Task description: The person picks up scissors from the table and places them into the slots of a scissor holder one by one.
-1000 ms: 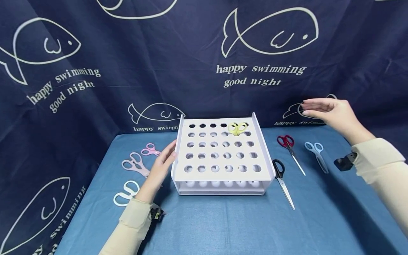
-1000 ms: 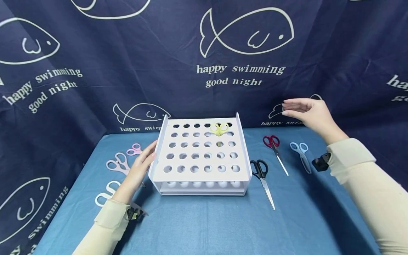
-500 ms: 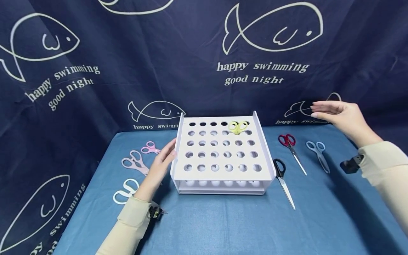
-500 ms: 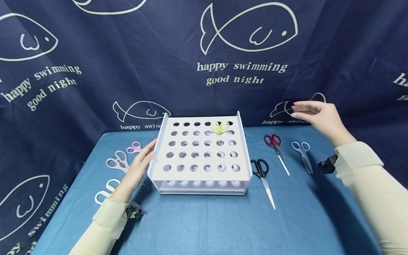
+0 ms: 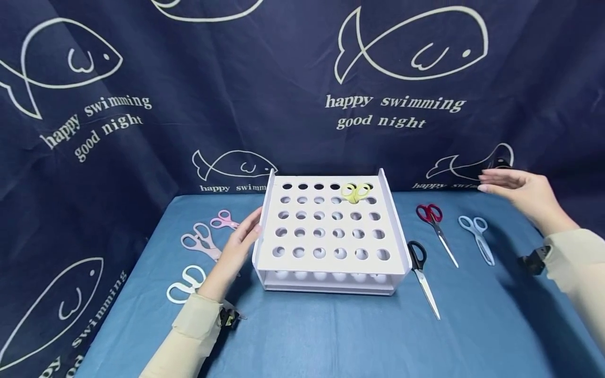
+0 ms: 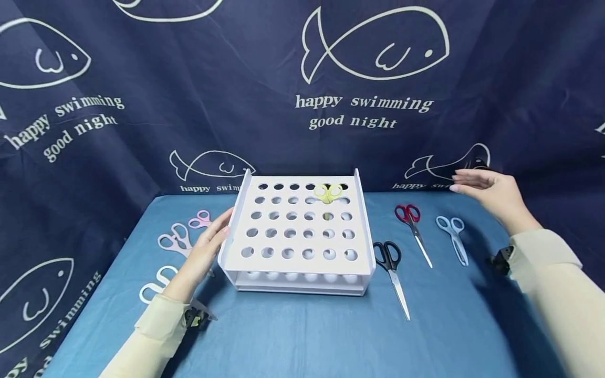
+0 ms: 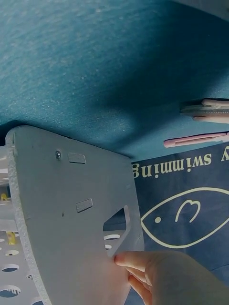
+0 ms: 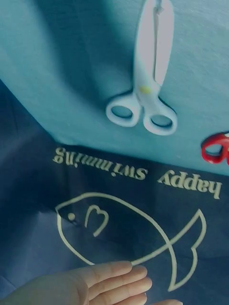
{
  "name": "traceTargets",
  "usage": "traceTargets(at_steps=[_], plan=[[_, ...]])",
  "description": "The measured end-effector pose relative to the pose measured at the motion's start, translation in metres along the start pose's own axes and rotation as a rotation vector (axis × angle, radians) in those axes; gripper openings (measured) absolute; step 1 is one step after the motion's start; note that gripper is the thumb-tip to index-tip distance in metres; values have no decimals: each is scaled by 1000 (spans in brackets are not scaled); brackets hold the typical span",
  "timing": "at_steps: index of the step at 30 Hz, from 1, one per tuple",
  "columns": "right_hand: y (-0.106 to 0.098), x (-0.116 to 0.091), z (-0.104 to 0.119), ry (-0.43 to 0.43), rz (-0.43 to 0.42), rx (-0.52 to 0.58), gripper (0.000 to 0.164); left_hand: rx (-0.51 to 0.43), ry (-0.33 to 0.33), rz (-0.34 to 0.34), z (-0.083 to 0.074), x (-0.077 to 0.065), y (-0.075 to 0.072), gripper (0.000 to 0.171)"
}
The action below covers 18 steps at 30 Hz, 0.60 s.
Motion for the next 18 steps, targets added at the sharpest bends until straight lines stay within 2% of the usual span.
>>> traceTargets(at_steps=[8,18], plan=[[-8,-4,-30,62,-39,-40,41,-16,3,12,1,2,3,51],[3,0,-49,78,42,-66,37,8,4,4,5,0,-1,51]])
Point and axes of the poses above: each hand's wrist, its own x-axis towards the middle knuckle, its own y-axis out of the palm, z = x × y, the point moved 10 cm from there along x, towards the middle knuckle, and after that the axes turned 11 degrees about y, right-handed, at the moved point
